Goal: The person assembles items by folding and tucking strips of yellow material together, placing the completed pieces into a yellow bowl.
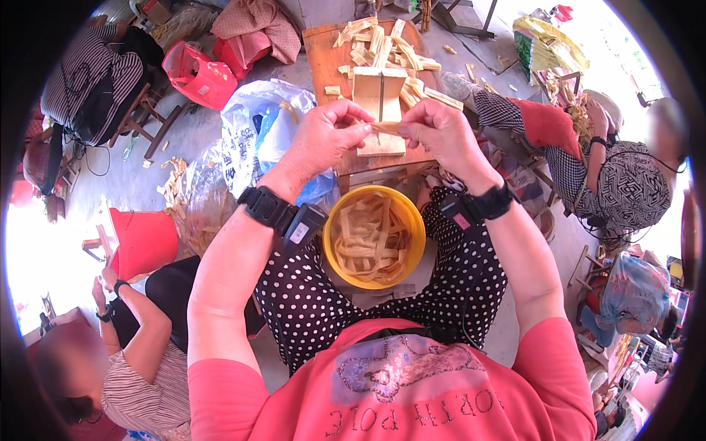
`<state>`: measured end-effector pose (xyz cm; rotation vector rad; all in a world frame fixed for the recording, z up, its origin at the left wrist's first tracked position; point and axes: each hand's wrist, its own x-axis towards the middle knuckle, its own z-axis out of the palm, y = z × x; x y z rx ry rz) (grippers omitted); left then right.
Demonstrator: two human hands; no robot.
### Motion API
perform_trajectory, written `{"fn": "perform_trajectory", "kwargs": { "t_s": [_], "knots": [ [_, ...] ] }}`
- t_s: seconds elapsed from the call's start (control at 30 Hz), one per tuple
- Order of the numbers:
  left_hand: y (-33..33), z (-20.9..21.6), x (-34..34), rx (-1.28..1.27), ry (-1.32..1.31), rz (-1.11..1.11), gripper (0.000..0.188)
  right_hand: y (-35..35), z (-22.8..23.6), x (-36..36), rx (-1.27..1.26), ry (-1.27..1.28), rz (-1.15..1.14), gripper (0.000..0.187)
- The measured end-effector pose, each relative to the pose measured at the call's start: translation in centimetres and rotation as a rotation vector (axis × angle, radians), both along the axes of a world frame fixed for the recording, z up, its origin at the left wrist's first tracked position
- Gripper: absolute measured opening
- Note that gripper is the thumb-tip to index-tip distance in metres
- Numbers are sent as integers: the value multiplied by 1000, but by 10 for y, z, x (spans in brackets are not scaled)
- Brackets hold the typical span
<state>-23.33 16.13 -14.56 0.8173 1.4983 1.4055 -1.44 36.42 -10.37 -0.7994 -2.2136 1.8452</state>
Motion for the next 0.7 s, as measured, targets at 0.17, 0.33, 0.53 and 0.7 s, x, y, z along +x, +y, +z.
{"fn": "perform_trajectory", "kwargs": {
  "t_s": [0.17,0.33,0.53,0.7],
  "knots": [
    [33,-24,-29,28,83,70,14,24,-16,-32,222,63,-5,12],
    [57,-42,-43,23,115,101,13,36,-23,-44,506,56,-49,10],
    [76,-69,-46,46,133,115,13,58,-55,-45,578,212,-45,12],
    [55,-85,-68,-75,258,140,21,63,-75,-12,575,46,-69,9]
  ]
}}
